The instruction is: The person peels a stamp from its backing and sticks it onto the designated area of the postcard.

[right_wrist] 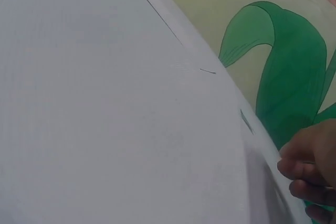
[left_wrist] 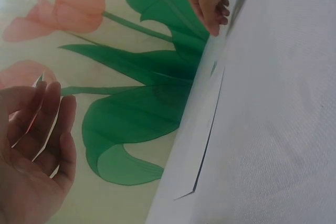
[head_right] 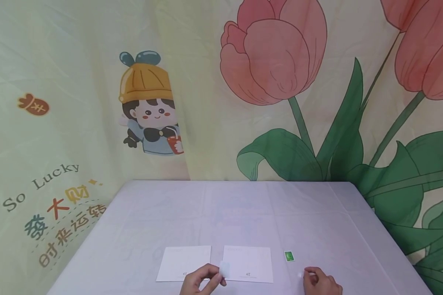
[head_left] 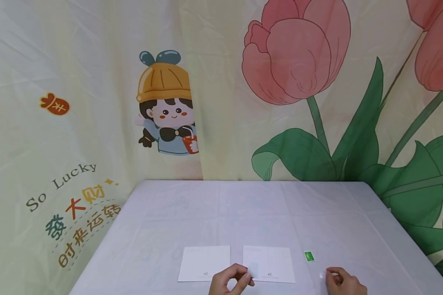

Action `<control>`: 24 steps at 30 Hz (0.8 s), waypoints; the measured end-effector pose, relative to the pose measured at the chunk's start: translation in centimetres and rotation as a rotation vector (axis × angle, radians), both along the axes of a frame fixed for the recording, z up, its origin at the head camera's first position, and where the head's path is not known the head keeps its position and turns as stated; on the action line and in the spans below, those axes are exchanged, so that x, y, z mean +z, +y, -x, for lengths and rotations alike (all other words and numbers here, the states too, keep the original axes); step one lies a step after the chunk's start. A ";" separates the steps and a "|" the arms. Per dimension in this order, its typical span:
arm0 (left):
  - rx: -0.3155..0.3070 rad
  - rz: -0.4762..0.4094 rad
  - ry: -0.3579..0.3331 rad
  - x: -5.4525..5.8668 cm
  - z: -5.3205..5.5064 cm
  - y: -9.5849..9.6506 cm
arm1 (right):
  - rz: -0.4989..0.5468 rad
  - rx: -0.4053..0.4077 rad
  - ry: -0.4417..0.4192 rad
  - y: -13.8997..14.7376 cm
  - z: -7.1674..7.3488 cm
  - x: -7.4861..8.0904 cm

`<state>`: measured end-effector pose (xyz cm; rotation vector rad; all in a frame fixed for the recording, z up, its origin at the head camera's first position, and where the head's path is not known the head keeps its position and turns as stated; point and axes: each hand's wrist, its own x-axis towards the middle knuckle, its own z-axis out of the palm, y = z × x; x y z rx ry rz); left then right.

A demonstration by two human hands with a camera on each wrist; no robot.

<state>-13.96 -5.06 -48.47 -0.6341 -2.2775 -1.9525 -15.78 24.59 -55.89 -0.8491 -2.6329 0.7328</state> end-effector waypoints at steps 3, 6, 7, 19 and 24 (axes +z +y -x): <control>-0.003 -0.003 -0.002 0.0 0.0 0.0 | -0.031 0.036 0.100 -0.3 -0.2 0.3; -0.002 -0.004 0.000 0.0 0.0 0.0 | -0.042 0.038 0.147 -0.8 -0.3 0.6; -0.002 -0.004 0.002 0.0 0.0 0.1 | -0.044 0.033 0.159 -1.0 -0.2 0.8; -0.005 0.003 0.016 0.2 -0.1 0.3 | -0.108 0.255 0.512 -4.0 0.1 3.5; -0.005 0.002 0.000 0.3 -0.1 0.4 | -0.106 0.410 0.664 -6.1 0.5 3.9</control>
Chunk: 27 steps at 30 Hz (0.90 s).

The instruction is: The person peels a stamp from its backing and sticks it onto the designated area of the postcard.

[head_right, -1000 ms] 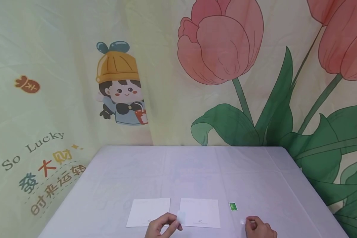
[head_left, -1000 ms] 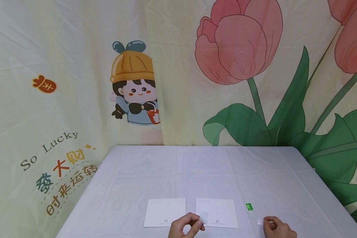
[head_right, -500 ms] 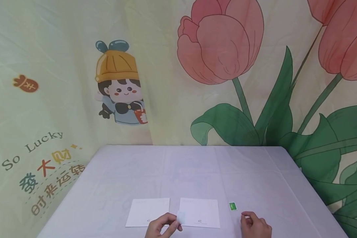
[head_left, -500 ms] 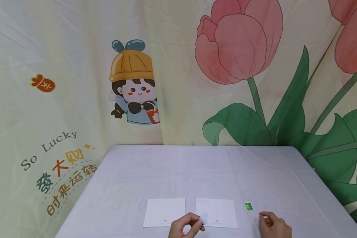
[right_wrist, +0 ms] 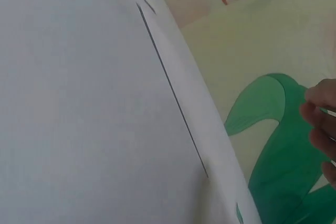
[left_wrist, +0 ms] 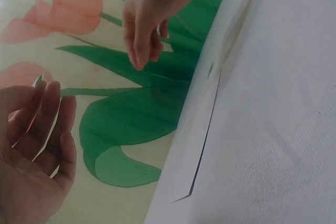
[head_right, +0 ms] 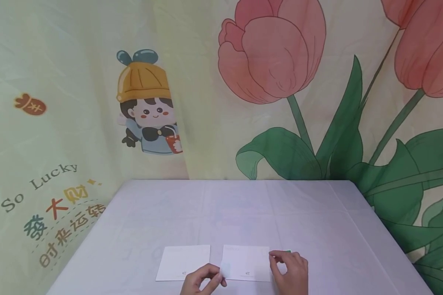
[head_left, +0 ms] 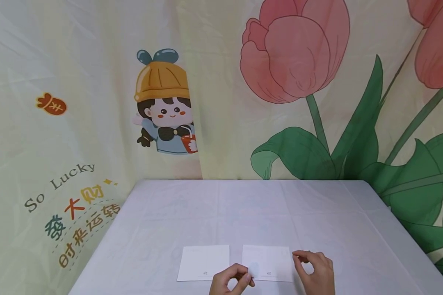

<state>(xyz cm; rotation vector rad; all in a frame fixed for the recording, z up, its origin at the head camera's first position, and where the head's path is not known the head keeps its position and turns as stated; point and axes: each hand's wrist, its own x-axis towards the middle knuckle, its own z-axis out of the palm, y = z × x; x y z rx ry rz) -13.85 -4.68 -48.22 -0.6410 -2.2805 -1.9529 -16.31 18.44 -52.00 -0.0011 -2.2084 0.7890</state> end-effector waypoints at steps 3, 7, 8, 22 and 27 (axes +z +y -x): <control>-0.005 -0.001 -0.006 0.0 0.0 0.0 | -0.002 0.082 0.042 -1.4 0.0 0.5; -0.015 -0.001 -0.005 0.1 0.1 0.1 | 0.067 0.209 0.062 -2.9 -0.3 1.4; -0.018 -0.001 -0.004 0.1 0.1 0.1 | 0.093 0.245 0.059 -3.1 -0.4 1.7; -0.019 -0.012 0.040 -0.2 0.3 0.2 | 0.176 0.678 0.212 -5.8 -2.7 7.4; -0.022 -0.007 0.041 -0.2 0.3 0.1 | 0.142 0.681 0.246 -6.1 -2.8 8.0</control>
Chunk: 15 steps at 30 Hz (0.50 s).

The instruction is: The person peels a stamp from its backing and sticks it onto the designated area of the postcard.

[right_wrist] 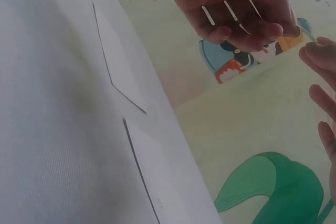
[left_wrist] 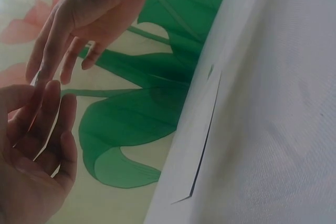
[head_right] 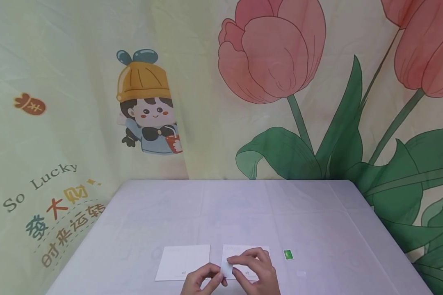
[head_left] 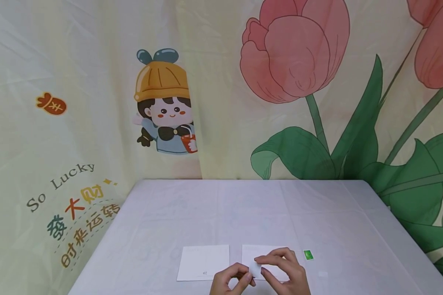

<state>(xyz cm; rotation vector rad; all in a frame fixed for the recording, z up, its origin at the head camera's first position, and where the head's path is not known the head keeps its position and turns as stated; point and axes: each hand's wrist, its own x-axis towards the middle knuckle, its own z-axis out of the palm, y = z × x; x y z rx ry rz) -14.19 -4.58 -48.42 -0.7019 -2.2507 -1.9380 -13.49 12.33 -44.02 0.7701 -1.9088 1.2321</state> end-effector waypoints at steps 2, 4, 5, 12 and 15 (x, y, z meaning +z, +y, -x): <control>-0.003 0.003 -0.002 0.0 0.0 0.0 | -0.007 -0.006 0.021 0.0 0.0 0.0; -0.006 0.006 -0.007 0.1 0.0 -0.1 | -0.014 -0.010 0.032 0.0 0.1 0.0; -0.008 0.007 -0.010 0.1 0.0 -0.1 | -0.015 -0.007 0.034 0.0 0.1 -0.1; -0.004 0.005 0.005 0.1 0.0 -0.4 | -0.035 0.042 0.014 0.1 0.4 -0.5; 0.010 0.000 0.019 0.2 0.0 -0.5 | -0.041 0.063 -0.013 0.1 0.4 -0.6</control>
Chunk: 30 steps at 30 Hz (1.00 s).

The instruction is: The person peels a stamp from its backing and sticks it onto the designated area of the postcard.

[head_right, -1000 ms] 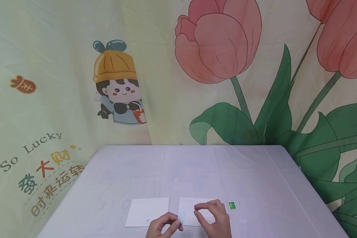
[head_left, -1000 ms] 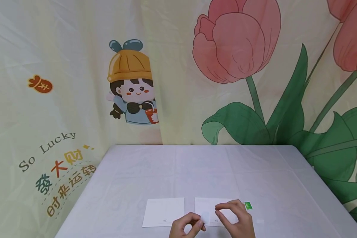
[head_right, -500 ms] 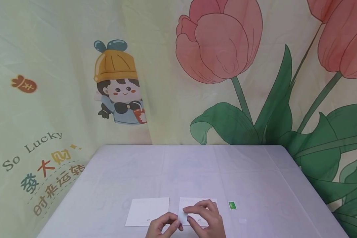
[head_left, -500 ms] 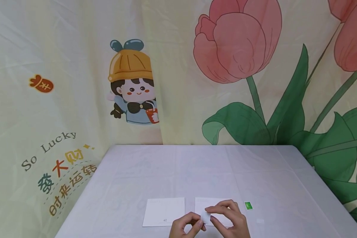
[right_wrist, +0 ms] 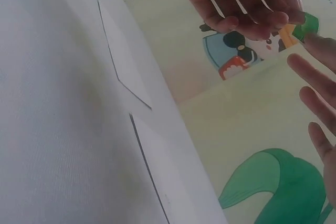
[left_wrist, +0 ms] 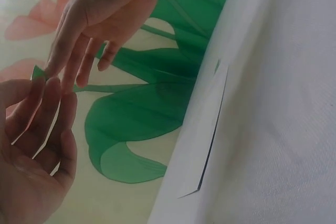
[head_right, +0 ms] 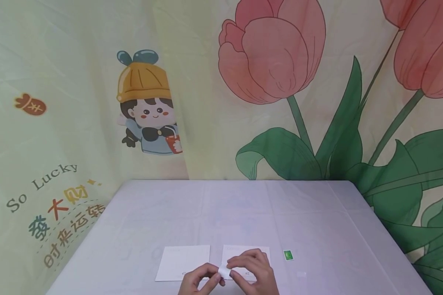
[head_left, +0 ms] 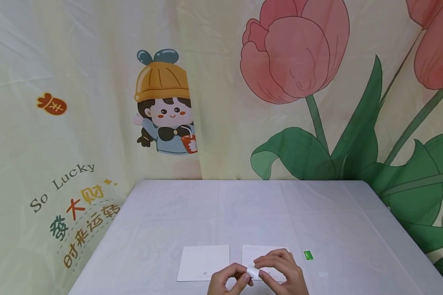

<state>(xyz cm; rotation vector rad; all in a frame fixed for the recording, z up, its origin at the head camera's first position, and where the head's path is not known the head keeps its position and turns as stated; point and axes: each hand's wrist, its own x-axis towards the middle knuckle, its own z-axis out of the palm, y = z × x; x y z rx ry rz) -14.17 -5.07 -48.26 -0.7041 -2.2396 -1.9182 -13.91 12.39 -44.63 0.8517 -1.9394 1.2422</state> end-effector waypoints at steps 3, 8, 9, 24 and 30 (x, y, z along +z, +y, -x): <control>0.024 0.003 0.011 0.1 0.0 0.0 | -0.010 0.004 -0.014 -0.1 0.0 -0.1; 0.054 -0.010 0.083 0.1 0.1 0.0 | -0.016 0.022 -0.033 -0.2 -0.1 -0.3; 0.059 -0.015 0.115 0.0 0.2 -0.1 | -0.014 0.031 -0.042 -0.1 -0.1 -0.4; 0.220 -0.017 0.201 0.0 0.7 -0.6 | 0.051 0.128 -0.225 -0.1 0.6 -4.2; 0.207 -0.017 0.237 -0.1 0.8 -0.8 | 0.089 0.175 -0.262 -0.2 0.7 -4.9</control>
